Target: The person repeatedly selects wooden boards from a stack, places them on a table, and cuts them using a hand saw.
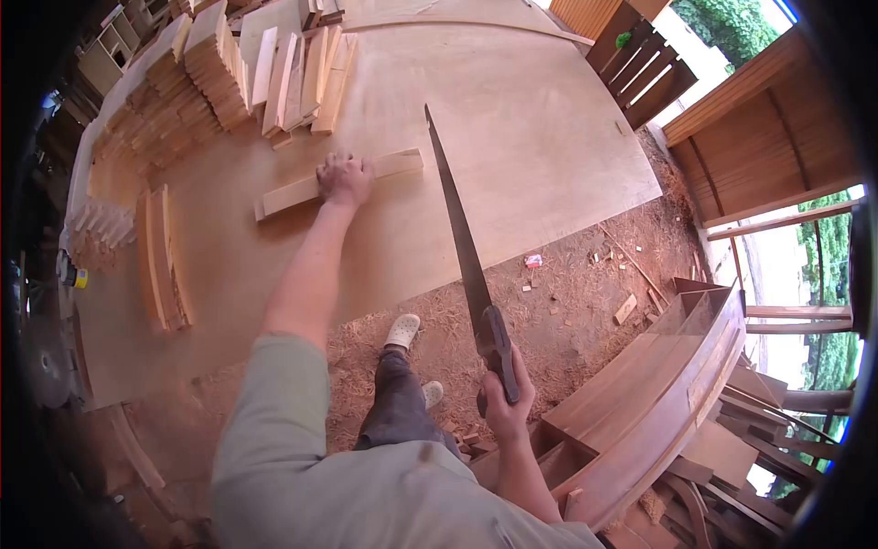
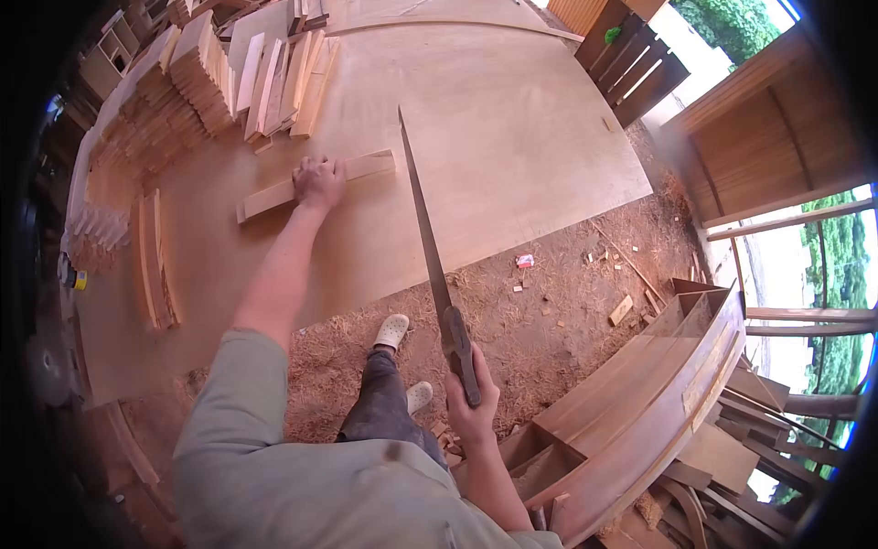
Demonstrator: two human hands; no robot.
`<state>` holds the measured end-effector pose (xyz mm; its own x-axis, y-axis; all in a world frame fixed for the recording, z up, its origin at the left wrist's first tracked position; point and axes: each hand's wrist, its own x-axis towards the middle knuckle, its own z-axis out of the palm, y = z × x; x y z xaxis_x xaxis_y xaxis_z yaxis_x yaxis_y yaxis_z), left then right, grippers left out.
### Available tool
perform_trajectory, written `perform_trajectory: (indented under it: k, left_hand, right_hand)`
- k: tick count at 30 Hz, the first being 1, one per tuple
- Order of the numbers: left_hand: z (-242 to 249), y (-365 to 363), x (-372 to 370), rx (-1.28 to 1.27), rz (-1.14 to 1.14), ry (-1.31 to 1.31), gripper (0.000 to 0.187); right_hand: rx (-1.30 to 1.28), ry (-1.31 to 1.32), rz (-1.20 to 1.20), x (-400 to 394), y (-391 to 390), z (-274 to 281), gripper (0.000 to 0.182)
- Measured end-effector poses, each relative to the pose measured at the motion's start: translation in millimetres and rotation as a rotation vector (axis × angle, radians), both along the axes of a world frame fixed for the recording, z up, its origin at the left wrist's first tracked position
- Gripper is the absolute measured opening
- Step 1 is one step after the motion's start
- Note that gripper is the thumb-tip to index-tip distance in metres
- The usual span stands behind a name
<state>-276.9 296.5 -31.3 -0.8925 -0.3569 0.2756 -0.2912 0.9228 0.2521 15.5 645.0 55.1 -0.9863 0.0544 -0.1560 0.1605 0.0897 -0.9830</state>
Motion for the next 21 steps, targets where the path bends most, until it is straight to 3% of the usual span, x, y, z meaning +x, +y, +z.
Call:
perform_trajectory:
  k: [5, 9, 12, 14, 17, 21]
  left_hand:
    - [16, 17, -10, 0.116, -0.131, -0.188, 0.048]
    - [27, 28, 1, 0.105, -0.162, -0.173, 0.049]
    - [46, 39, -10, 0.160, -0.112, -0.158, 0.053]
    - [59, 45, -14, 0.294, 0.014, -0.328, 0.067]
    - [47, 40, -24, 0.295, 0.020, -0.350, 0.076]
    - [45, 36, -26, 0.284, 0.006, -0.382, 0.074]
  right_hand:
    - [0.106, 0.076, 0.083, -13, -16, 0, 0.056]
    - [0.148, 0.040, 0.070, -18, -27, 7, 0.055]
    - [0.165, 0.069, 0.075, -21, -33, 8, 0.056]
    - [0.158, 0.067, 0.078, -22, -38, 8, 0.056]
    - [0.186, 0.056, 0.074, -16, -43, 19, 0.058]
    - [0.179, 0.095, 0.083, -9, -48, 15, 0.059]
